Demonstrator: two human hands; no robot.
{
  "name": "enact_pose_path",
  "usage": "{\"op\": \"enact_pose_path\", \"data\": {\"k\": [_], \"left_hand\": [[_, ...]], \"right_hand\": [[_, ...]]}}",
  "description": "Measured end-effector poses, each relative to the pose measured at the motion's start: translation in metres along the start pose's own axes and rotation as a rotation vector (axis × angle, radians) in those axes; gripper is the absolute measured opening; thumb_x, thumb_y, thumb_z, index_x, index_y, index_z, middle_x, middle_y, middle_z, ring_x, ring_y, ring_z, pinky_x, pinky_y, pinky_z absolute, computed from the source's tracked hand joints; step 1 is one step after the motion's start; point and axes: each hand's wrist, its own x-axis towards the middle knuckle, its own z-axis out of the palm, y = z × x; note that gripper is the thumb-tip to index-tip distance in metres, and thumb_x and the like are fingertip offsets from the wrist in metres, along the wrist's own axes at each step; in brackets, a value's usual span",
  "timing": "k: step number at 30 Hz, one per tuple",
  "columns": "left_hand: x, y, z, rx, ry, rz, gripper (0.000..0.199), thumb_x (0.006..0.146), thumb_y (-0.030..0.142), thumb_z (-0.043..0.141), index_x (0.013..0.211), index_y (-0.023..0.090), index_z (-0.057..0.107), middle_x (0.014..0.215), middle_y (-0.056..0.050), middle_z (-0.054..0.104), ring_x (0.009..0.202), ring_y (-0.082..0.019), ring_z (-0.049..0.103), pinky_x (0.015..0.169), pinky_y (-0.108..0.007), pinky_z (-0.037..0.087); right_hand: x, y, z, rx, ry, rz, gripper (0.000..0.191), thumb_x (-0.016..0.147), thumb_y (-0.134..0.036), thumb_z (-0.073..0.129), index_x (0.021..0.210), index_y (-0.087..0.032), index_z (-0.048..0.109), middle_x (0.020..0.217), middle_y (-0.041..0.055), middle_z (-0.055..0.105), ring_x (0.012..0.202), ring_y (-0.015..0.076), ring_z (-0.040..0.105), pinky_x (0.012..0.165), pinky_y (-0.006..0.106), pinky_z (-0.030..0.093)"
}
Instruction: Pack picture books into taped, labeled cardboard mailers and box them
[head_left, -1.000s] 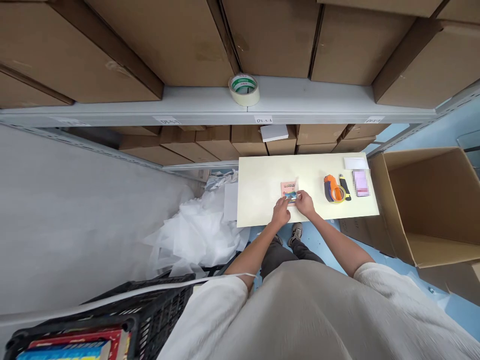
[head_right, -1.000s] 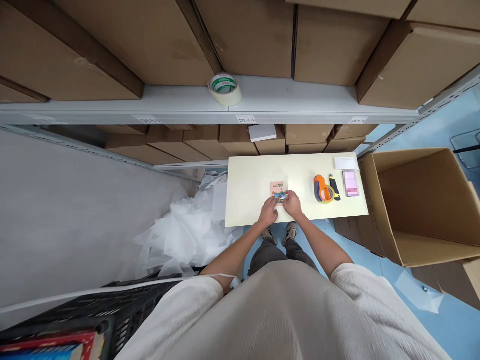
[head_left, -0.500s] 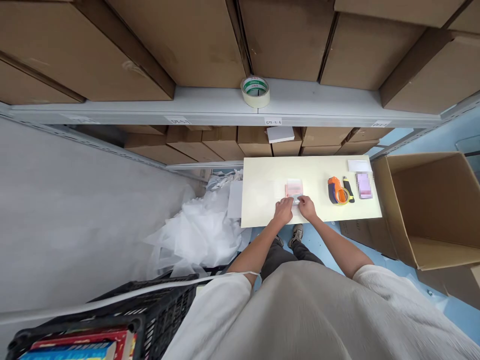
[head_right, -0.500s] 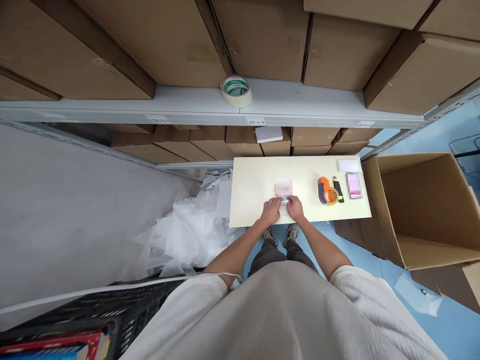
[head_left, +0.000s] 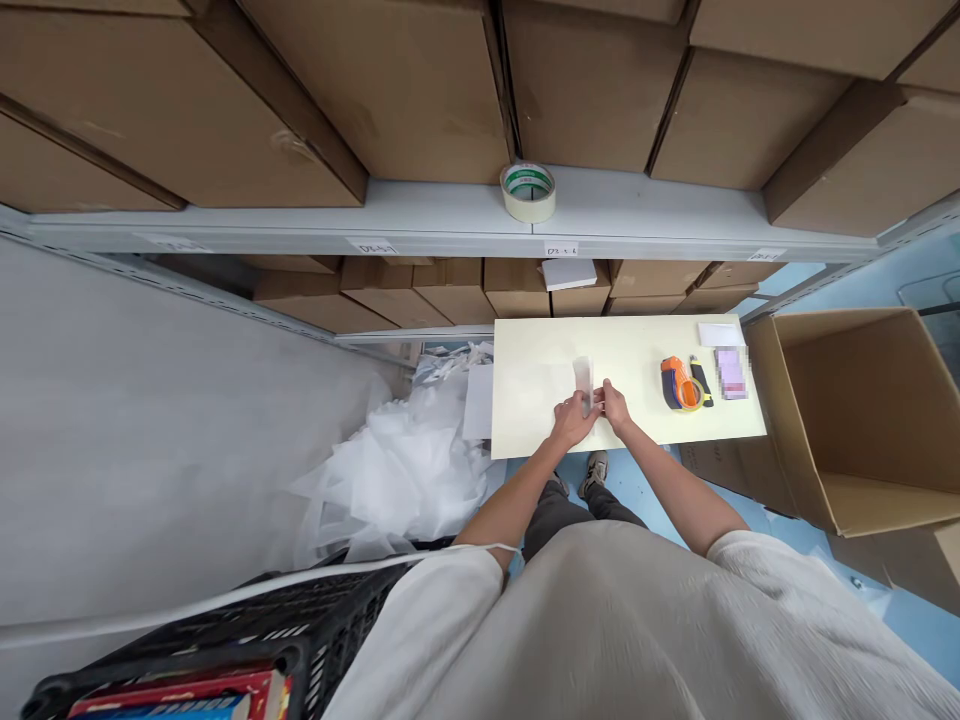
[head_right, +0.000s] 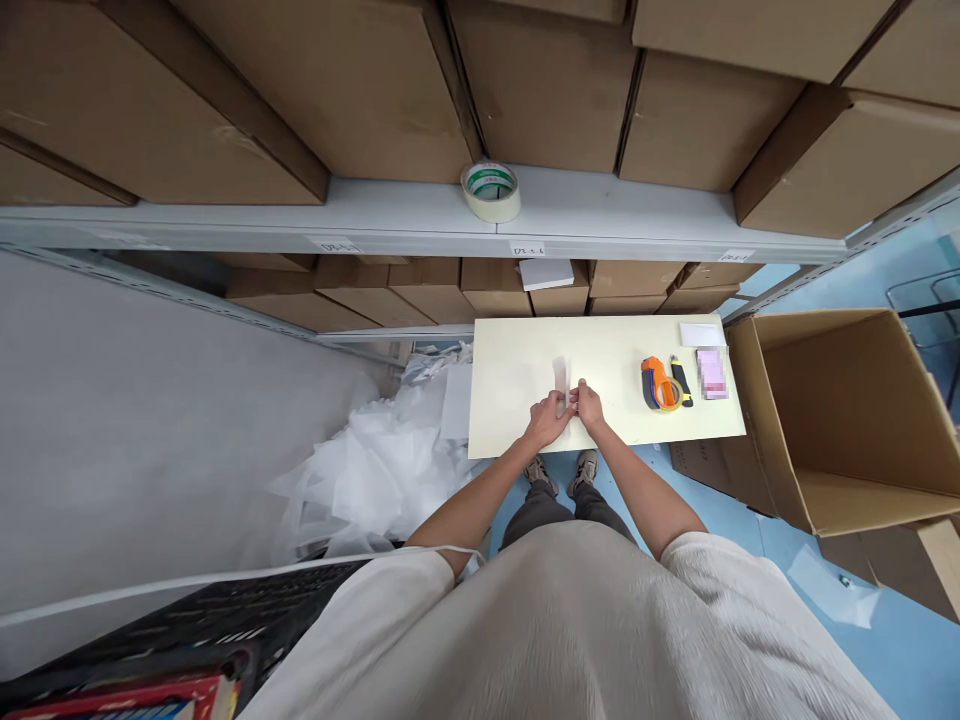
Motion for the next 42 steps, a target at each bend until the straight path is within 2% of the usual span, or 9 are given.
{"op": "enact_pose_path", "data": {"k": [6,10,16,20,26,30,36,39,42], "left_hand": [[-0.003,-0.043,-0.028,-0.128,0.129,-0.160,0.015,0.108,0.030,0.051,0.118,0.025,0.063,0.111,-0.008,0.075,0.109,-0.028,0.073,0.098,-0.040,0.054],[0.005,-0.074,-0.039,-0.021,0.178,-0.285,0.005,0.099,0.026,0.062,0.101,0.024,0.066,0.111,-0.012,0.072,0.116,-0.032,0.069,0.104,-0.044,0.053],[0.003,-0.086,-0.039,-0.125,0.186,-0.308,0.038,0.097,0.018,0.061,0.135,0.019,0.058,0.125,-0.015,0.071,0.118,-0.030,0.071,0.106,-0.044,0.054],[-0.009,-0.085,-0.035,-0.178,0.197,-0.215,0.050,0.093,0.015,0.062,0.142,0.020,0.054,0.140,-0.018,0.067,0.130,-0.032,0.068,0.114,-0.048,0.053],[-0.007,-0.075,-0.026,-0.276,0.106,-0.133,0.055,0.090,0.014,0.066,0.144,0.021,0.056,0.142,-0.016,0.071,0.123,-0.029,0.073,0.111,-0.048,0.058],[0.006,-0.054,-0.006,-0.374,-0.024,-0.052,0.057,0.091,0.013,0.068,0.146,0.022,0.058,0.146,-0.014,0.071,0.126,-0.026,0.074,0.111,-0.043,0.059],[0.024,-0.005,0.034,-0.463,-0.226,0.136,0.062,0.087,0.004,0.063,0.145,0.024,0.065,0.151,-0.009,0.071,0.144,-0.025,0.066,0.119,-0.043,0.055],[0.024,0.005,0.034,-0.435,-0.186,0.143,0.054,0.091,0.004,0.059,0.141,0.023,0.068,0.149,-0.010,0.072,0.141,-0.025,0.068,0.123,-0.045,0.052],[0.020,-0.007,0.015,-0.408,-0.072,0.089,0.042,0.099,0.009,0.054,0.135,0.021,0.069,0.146,-0.012,0.073,0.132,-0.024,0.072,0.119,-0.043,0.055]], "right_hand": [[-0.009,-0.009,0.034,0.027,-0.188,0.032,0.052,0.094,-0.067,0.057,0.086,-0.020,0.076,0.096,0.0104,0.080,0.086,0.0216,0.073,0.076,0.031,0.058],[-0.008,0.003,0.051,-0.198,-0.017,-0.025,0.023,0.087,-0.040,0.062,0.085,-0.021,0.074,0.096,0.0068,0.080,0.095,0.0232,0.073,0.087,0.034,0.059],[-0.007,0.017,0.054,-0.289,0.092,-0.036,0.024,0.078,-0.027,0.058,0.095,-0.022,0.074,0.100,0.0049,0.080,0.096,0.0228,0.074,0.093,0.036,0.059],[-0.005,0.022,0.057,-0.304,0.123,-0.032,0.030,0.077,-0.030,0.056,0.102,-0.023,0.072,0.101,0.0046,0.078,0.095,0.0229,0.073,0.091,0.035,0.060],[0.001,0.028,0.046,-0.187,0.201,0.014,0.044,0.074,-0.033,0.059,0.116,-0.022,0.066,0.093,0.0026,0.073,0.087,0.0229,0.071,0.081,0.035,0.060],[0.008,0.025,0.010,-0.103,0.268,0.040,0.050,0.071,-0.034,0.060,0.119,-0.020,0.063,0.092,0.0014,0.070,0.080,0.0215,0.069,0.073,0.032,0.058],[0.005,0.009,-0.051,-0.205,0.399,-0.098,0.046,0.069,-0.032,0.060,0.113,-0.022,0.067,0.100,0.0039,0.073,0.084,0.0226,0.069,0.081,0.035,0.058],[-0.004,0.000,-0.055,-0.235,0.388,-0.154,0.041,0.074,-0.036,0.063,0.112,-0.022,0.069,0.100,0.0050,0.075,0.087,0.0237,0.069,0.086,0.037,0.058],[-0.010,-0.005,-0.039,-0.193,0.307,-0.222,0.038,0.088,-0.051,0.058,0.110,-0.023,0.069,0.102,0.0071,0.075,0.092,0.0238,0.070,0.087,0.036,0.059]]}}
